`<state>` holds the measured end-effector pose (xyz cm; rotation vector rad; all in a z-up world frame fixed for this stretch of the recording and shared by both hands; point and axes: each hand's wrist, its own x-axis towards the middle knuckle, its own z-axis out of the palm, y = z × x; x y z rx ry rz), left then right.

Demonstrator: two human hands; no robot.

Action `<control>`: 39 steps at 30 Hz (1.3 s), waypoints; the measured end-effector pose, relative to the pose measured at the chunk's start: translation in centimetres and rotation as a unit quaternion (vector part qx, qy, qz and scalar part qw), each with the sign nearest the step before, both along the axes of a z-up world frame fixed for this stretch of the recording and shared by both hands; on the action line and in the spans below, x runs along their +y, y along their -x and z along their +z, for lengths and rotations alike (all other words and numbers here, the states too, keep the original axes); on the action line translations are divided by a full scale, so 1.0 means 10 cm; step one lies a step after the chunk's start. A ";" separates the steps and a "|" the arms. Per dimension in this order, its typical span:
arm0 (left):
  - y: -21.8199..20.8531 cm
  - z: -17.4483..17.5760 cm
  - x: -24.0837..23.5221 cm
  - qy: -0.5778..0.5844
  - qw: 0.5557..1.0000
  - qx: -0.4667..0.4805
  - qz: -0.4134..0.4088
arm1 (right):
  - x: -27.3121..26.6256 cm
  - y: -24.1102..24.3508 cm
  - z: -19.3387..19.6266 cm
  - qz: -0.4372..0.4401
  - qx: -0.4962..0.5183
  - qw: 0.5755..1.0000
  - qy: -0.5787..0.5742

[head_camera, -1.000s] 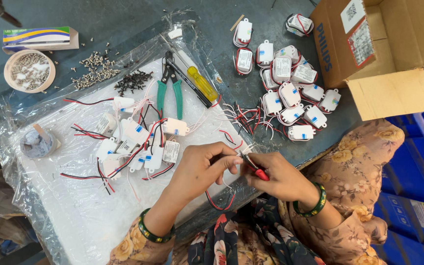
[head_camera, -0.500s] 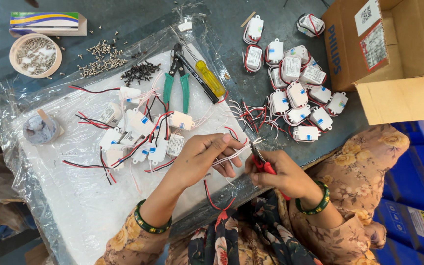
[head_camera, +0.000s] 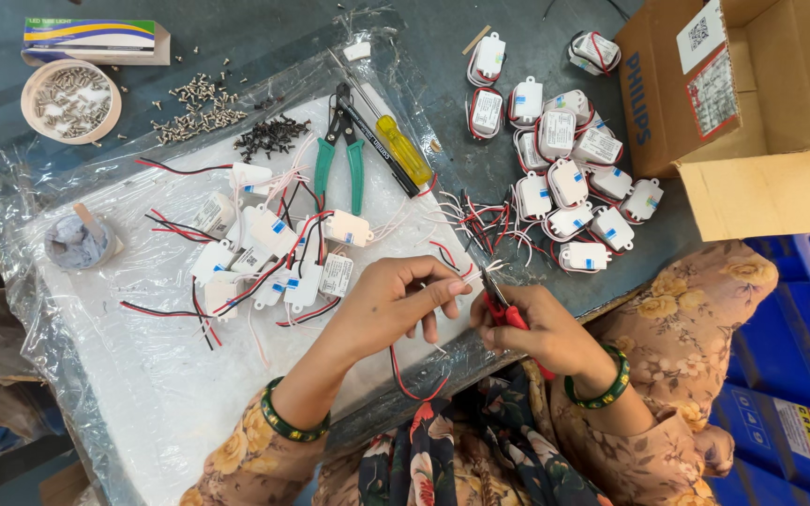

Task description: The person repeatedly picks up small white electrical components with attached wires and uses red-handled wire cutters to trim the wire ends. The trimmed components are placed on the table among other similar units.

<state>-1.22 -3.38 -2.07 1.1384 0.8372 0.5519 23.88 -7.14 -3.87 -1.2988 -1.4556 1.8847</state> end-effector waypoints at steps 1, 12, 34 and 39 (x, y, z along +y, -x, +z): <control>-0.01 0.01 -0.01 -0.022 1.000 0.004 0.010 | 0.00 0.00 0.00 -0.001 0.007 1.000 0.006; -0.04 0.11 -0.04 -0.079 0.991 0.086 0.062 | 0.03 0.10 0.13 0.043 -0.078 0.994 -0.060; 0.13 -0.09 0.14 0.086 0.996 -0.013 0.024 | 0.03 0.11 0.09 0.021 -0.048 0.997 0.059; 0.06 0.05 0.05 -0.059 0.994 0.091 0.008 | 0.01 0.13 0.07 0.020 -0.040 0.998 0.048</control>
